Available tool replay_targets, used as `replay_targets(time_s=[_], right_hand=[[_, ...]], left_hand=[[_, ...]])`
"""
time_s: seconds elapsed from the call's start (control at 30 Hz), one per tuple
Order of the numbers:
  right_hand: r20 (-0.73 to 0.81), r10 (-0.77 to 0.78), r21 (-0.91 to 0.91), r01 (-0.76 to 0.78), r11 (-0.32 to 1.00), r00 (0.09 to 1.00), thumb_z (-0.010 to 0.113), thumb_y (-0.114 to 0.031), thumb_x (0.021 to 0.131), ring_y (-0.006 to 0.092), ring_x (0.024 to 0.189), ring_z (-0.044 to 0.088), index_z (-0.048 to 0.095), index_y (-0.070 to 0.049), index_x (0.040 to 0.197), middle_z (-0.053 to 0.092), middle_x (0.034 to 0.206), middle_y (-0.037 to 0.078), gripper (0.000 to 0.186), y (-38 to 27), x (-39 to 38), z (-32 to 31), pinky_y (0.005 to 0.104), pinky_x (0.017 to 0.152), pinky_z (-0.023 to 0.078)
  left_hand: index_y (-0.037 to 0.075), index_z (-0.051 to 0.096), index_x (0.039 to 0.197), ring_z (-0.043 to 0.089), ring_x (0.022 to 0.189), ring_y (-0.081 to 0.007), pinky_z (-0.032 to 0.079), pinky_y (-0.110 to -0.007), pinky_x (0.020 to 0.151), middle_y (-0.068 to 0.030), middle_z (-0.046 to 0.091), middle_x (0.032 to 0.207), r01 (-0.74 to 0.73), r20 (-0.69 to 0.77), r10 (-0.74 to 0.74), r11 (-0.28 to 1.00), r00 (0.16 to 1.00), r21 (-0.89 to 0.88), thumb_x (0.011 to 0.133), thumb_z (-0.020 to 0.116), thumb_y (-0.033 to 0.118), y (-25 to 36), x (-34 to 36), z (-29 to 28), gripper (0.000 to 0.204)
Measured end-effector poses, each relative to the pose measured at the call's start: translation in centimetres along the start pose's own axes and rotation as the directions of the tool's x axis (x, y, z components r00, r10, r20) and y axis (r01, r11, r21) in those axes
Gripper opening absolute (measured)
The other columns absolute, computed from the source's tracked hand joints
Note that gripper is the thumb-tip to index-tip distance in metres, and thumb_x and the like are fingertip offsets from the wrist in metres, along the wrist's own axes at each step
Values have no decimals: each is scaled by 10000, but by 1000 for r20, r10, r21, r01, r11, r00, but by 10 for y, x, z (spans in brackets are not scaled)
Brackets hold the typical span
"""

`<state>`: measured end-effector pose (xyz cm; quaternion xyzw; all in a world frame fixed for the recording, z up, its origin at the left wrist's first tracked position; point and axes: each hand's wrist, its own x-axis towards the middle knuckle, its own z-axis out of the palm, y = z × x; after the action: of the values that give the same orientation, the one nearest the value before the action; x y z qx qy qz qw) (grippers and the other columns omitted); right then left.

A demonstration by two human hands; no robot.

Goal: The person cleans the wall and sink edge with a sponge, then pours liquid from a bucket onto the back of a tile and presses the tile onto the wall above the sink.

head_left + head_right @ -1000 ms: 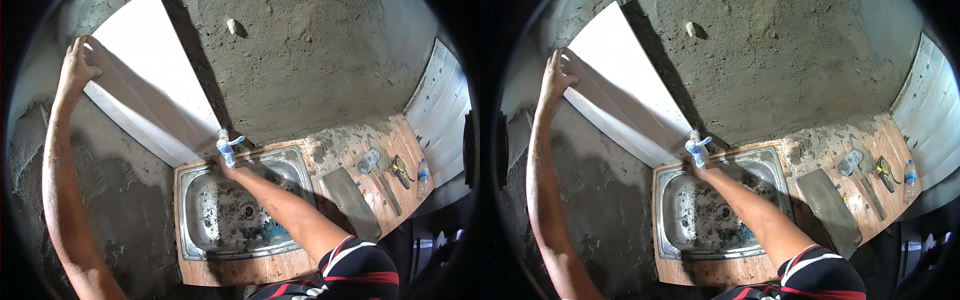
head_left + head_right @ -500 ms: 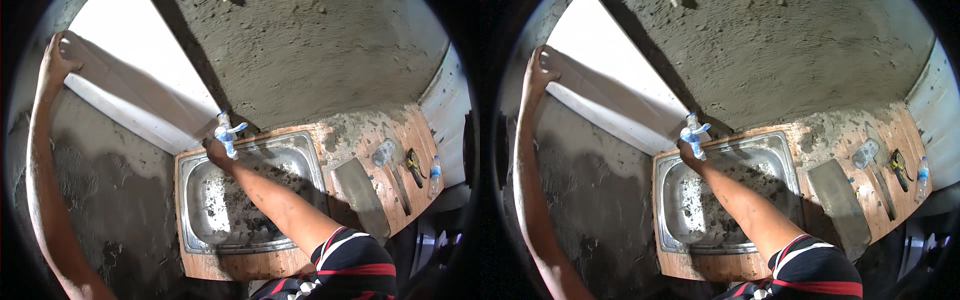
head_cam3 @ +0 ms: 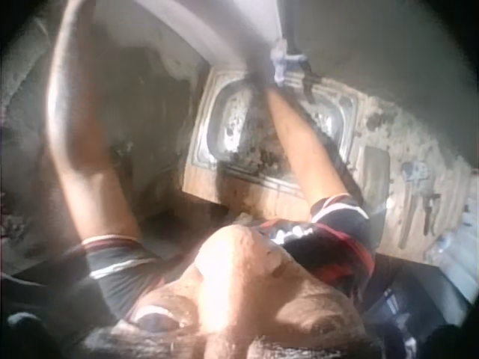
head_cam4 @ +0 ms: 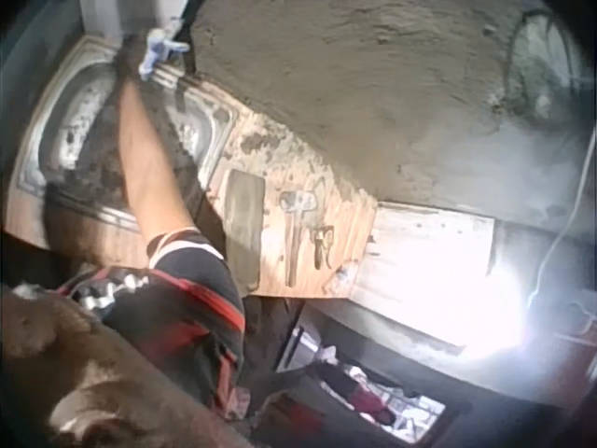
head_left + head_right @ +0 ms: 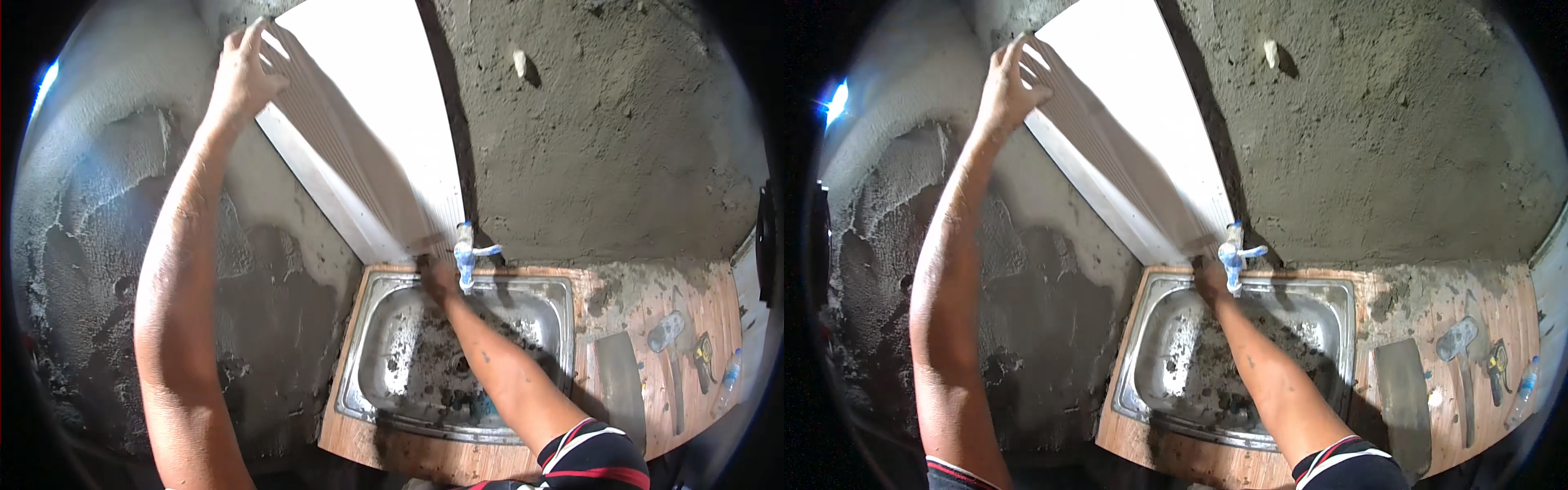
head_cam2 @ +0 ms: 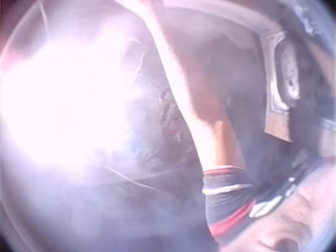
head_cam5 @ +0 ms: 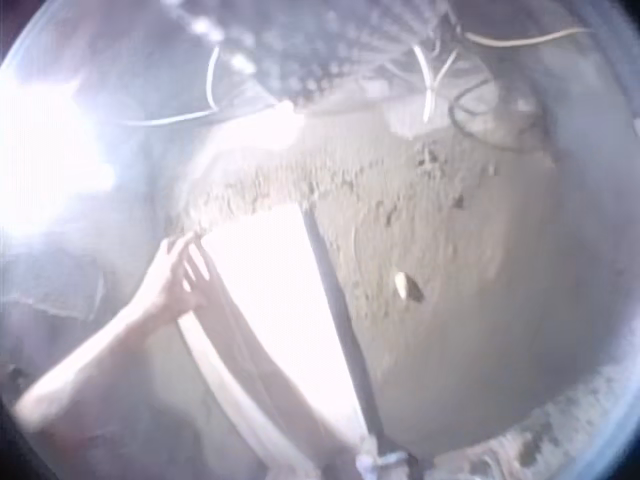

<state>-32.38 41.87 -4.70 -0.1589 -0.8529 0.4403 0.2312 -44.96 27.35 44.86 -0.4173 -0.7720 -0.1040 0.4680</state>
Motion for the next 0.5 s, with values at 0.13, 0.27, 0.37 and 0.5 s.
replay_targets(time_s=[0.13, 0.27, 0.37, 0.5], right_hand=[[1, 39, 22, -39, 999, 999, 528, -328, 988, 475, 886, 679, 705, -36, 1060, 703, 913, 284, 349, -5, 0, -2, 556, 821, 505], [3, 17, 34, -17, 999, 1000, 555, -320, 973, 446, 974, 680, 711, -47, 1131, 714, 1015, 262, 352, 5, 4, 0, 514, 893, 504], [61, 75, 49, -78, 996, 995, 587, -314, 954, 434, 973, 690, 704, -49, 1156, 726, 1029, 236, 353, 0, 4, 2, 498, 905, 508], [158, -32, -63, 42, 997, 987, 634, -304, 922, 426, 1033, 670, 707, -34, 1088, 698, 1065, 284, 326, -13, -24, -17, 502, 907, 521]], left_hand=[[106, 354, 1540, 362, 1421, -460, 410, -484, 1152, -305, 320, 1530, 115, -36, -117, 993, 993, -34, 726, 853, 72, 19, -7, 6, 955], [52, 261, 1560, 389, 1388, -504, 398, -496, 1151, -348, 243, 1552, 410, -160, -418, 908, 894, -85, 731, 823, 86, 37, -27, 19, 1002], [-12, 337, 1529, 404, 1378, -505, 374, -474, 1160, -384, 285, 1517, 604, 57, -612, 754, 789, -258, 829, 770, 312, 26, -45, 38, 884], [-10, 393, 1514, 421, 1377, -505, 367, -461, 1165, -405, 346, 1481, 512, -105, -543, 829, 833, -224, 868, 733, 422, 38, -86, 66, 849]])
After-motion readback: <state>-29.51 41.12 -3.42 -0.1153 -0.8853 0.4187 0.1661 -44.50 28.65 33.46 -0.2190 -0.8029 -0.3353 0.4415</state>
